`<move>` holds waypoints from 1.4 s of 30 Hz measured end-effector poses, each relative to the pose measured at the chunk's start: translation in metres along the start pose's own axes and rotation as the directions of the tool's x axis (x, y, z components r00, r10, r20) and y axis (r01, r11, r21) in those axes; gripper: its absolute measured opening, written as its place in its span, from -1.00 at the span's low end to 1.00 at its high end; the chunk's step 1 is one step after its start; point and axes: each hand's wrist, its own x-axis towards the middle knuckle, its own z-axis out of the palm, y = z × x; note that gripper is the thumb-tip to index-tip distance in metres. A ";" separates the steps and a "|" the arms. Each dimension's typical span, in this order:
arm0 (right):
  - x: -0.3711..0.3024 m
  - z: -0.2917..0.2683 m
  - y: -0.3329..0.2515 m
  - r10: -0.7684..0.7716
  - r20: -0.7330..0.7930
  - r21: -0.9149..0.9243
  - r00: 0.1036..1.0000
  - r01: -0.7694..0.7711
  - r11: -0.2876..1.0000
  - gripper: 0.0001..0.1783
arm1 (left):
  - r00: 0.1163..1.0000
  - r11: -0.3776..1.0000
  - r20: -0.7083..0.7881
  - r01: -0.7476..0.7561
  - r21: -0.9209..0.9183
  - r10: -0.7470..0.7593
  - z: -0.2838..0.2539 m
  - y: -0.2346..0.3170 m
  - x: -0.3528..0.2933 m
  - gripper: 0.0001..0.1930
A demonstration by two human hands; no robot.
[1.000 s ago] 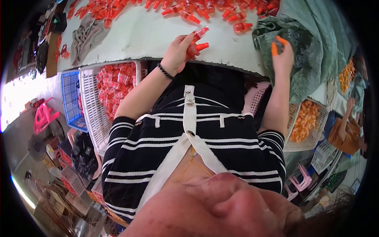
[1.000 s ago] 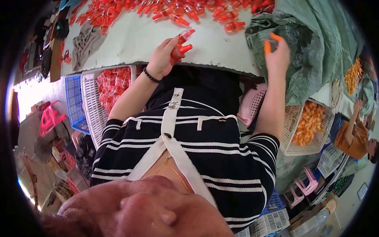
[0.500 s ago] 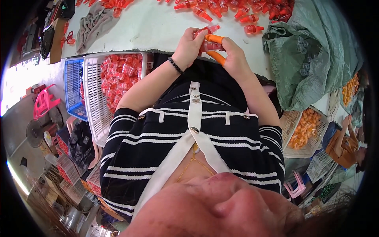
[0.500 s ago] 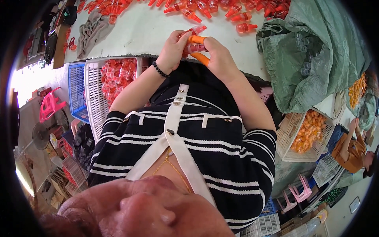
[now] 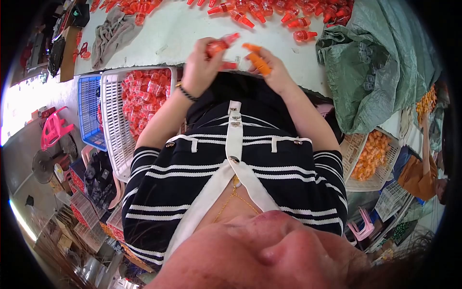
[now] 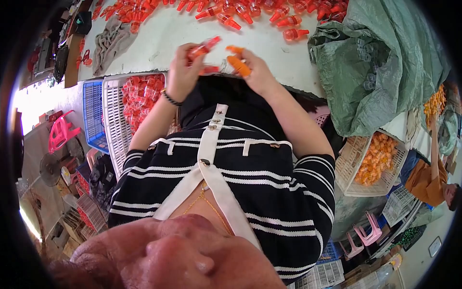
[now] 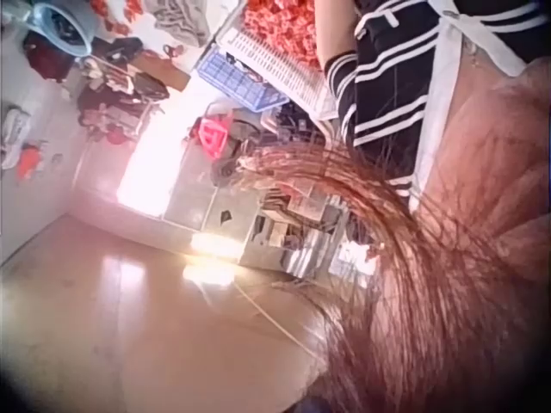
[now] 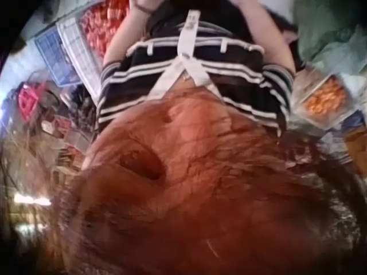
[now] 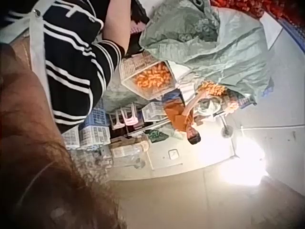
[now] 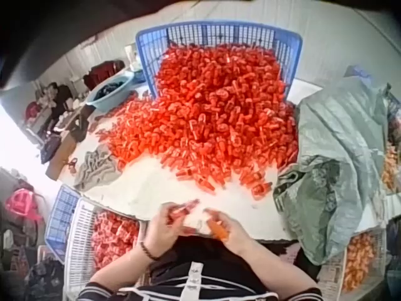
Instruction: Packaging small red plastic components into bags at a factory workstation.
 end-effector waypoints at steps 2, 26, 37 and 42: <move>0.004 -0.021 -0.015 -0.112 -0.099 -0.284 0.989 0.080 0.956 -0.67 | 0.998 0.994 -0.059 0.040 0.100 -0.035 -0.040 -0.029 -0.005 -0.66; 0.002 -0.104 -0.030 -0.415 -0.002 -0.956 0.910 0.119 0.266 -0.83 | 0.868 0.615 0.377 -0.495 0.614 0.323 0.053 -0.047 0.114 -0.61; -0.017 -0.038 -0.041 -0.549 0.137 -0.871 0.824 0.365 0.330 -0.69 | 0.685 0.434 0.628 0.724 -0.536 -0.369 0.078 0.010 0.036 -0.65; -0.026 -0.113 -0.059 -0.556 -0.470 -0.724 0.686 0.061 0.687 -0.73 | 0.714 0.438 0.600 0.698 -0.566 -0.361 0.069 -0.013 0.034 -0.62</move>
